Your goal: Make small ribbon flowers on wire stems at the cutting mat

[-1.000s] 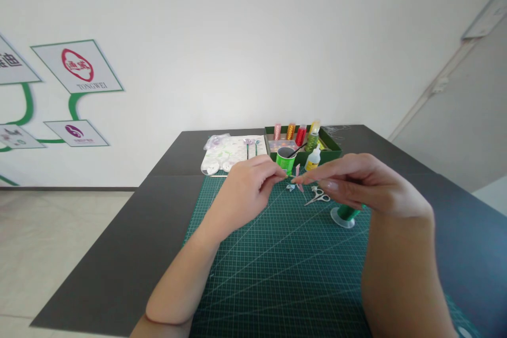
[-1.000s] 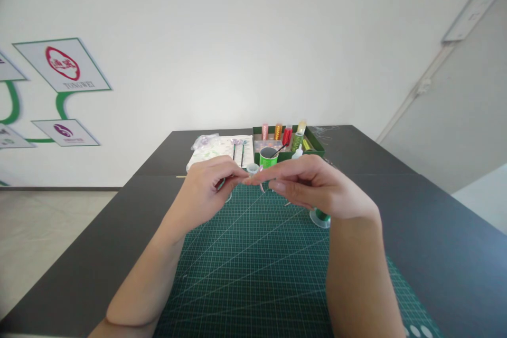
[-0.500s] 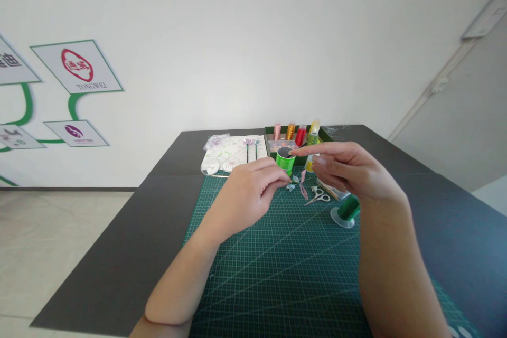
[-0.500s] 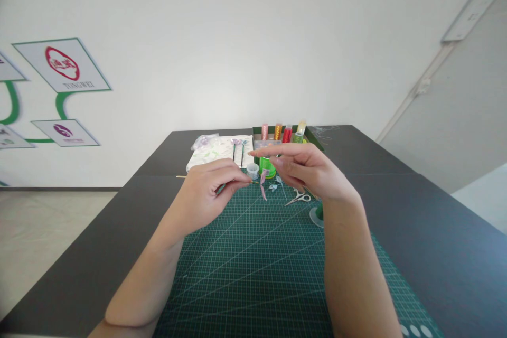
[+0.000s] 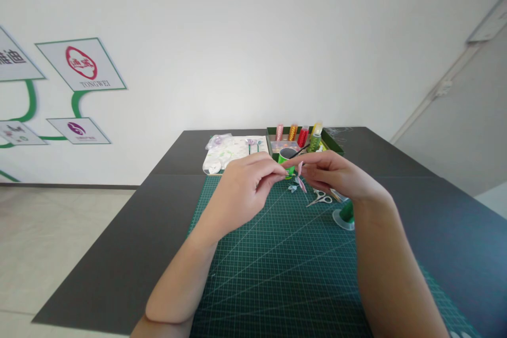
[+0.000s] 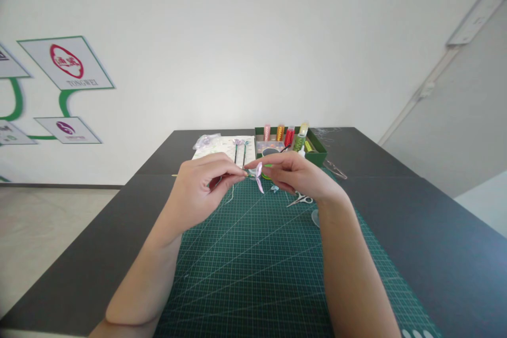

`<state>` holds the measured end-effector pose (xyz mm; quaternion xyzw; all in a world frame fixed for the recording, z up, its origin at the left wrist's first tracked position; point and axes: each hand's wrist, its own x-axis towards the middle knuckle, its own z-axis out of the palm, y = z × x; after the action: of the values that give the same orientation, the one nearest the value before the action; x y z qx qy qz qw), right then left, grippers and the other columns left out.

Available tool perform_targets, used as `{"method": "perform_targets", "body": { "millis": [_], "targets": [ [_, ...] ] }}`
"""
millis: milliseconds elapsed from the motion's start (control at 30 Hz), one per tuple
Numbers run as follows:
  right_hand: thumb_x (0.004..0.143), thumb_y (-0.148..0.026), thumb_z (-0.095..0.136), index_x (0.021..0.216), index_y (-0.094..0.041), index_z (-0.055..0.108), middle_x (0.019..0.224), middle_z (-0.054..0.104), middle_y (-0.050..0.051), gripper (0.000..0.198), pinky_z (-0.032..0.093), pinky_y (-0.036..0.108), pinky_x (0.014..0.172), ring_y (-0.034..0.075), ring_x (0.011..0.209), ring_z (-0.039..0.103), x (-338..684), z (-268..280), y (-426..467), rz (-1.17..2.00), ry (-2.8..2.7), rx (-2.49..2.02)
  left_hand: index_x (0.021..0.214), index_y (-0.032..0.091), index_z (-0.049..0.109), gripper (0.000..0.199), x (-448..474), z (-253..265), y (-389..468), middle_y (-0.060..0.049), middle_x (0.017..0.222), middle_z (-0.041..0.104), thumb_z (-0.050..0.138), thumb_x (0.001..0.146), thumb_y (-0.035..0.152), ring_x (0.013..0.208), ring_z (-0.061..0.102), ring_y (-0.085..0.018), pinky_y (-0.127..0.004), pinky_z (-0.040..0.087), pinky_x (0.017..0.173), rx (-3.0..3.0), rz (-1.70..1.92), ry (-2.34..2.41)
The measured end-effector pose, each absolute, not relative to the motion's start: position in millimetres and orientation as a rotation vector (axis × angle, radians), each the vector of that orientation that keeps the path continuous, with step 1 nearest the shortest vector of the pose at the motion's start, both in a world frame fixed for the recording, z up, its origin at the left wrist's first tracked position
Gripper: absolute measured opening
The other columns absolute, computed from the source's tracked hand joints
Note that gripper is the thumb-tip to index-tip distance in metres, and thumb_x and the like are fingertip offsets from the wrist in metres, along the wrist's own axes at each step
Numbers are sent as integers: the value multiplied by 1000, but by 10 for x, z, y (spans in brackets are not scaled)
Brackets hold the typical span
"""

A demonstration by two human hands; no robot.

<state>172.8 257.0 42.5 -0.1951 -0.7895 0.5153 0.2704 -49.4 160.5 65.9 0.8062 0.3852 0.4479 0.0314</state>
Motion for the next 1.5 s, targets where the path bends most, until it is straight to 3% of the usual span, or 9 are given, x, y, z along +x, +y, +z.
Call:
{"method": "perform_targets", "body": {
  "millis": [267,467,600,867,1033,1133,1300,1367,1500],
  "targets": [
    [100,-34,56,125,-16,70,46,38,-10,34,20,19,38,4,37,30,1697,422,2553,1422,-2140,-465,86,19,74,15,-545,661,1671,-2,75,69,61,92,14,65,59,-12,-26,45,61,2358,1509,1280],
    [102,-35,54,126,-14,70,44,35,-11,35,22,20,39,4,36,29,1679,518,2466,1398,-2179,-491,100,21,78,15,-583,590,1770,-3,78,69,65,91,20,65,58,-12,-25,46,56,2148,1579,1197],
    [101,-34,56,127,-15,69,44,38,-11,35,23,20,40,5,37,30,1691,493,2490,1371,-2143,-491,95,19,79,12,-601,544,1876,-4,79,67,68,90,23,62,56,-10,-23,46,54,2003,1557,1072],
    [99,-36,58,132,-13,64,42,39,-11,40,21,21,36,6,34,32,1711,495,2478,1556,-1927,-442,85,21,78,16,-629,326,2225,-2,80,66,82,79,35,76,61,-13,-27,51,70,1754,1647,685],
    [93,-42,64,122,-18,60,50,54,-7,38,18,21,31,7,32,37,1730,539,2497,1602,-1706,-551,78,21,76,25,-599,140,2404,0,79,66,88,70,42,75,60,-12,-28,50,70,1582,1729,587],
    [90,-45,67,114,-19,61,64,66,1,36,21,21,31,10,39,50,1742,506,2568,1386,-1744,-816,76,21,76,28,-595,50,2477,0,77,64,90,67,43,74,59,-12,-27,48,69,1551,1739,568],
    [86,-37,72,98,-20,73,76,68,6,21,41,24,48,15,61,58,1702,513,2516,507,-1722,-1092,74,21,77,29,-608,-3,2510,-1,74,64,90,66,46,72,58,-13,-28,47,67,1585,1669,603],
    [90,-37,69,103,-21,76,87,70,7,21,45,25,53,16,70,59,1654,564,2413,472,-1723,-971,75,21,78,28,-610,6,2494,-2,74,64,88,68,46,72,58,-14,-28,47,66,1627,1607,605],
    [91,-40,69,103,-22,78,99,72,9,23,46,26,53,15,71,59,1538,635,2240,778,-1825,-741,77,23,80,23,-593,41,2445,-3,75,66,86,73,44,70,58,-13,-28,47,66,1688,1494,582]
  ]
}}
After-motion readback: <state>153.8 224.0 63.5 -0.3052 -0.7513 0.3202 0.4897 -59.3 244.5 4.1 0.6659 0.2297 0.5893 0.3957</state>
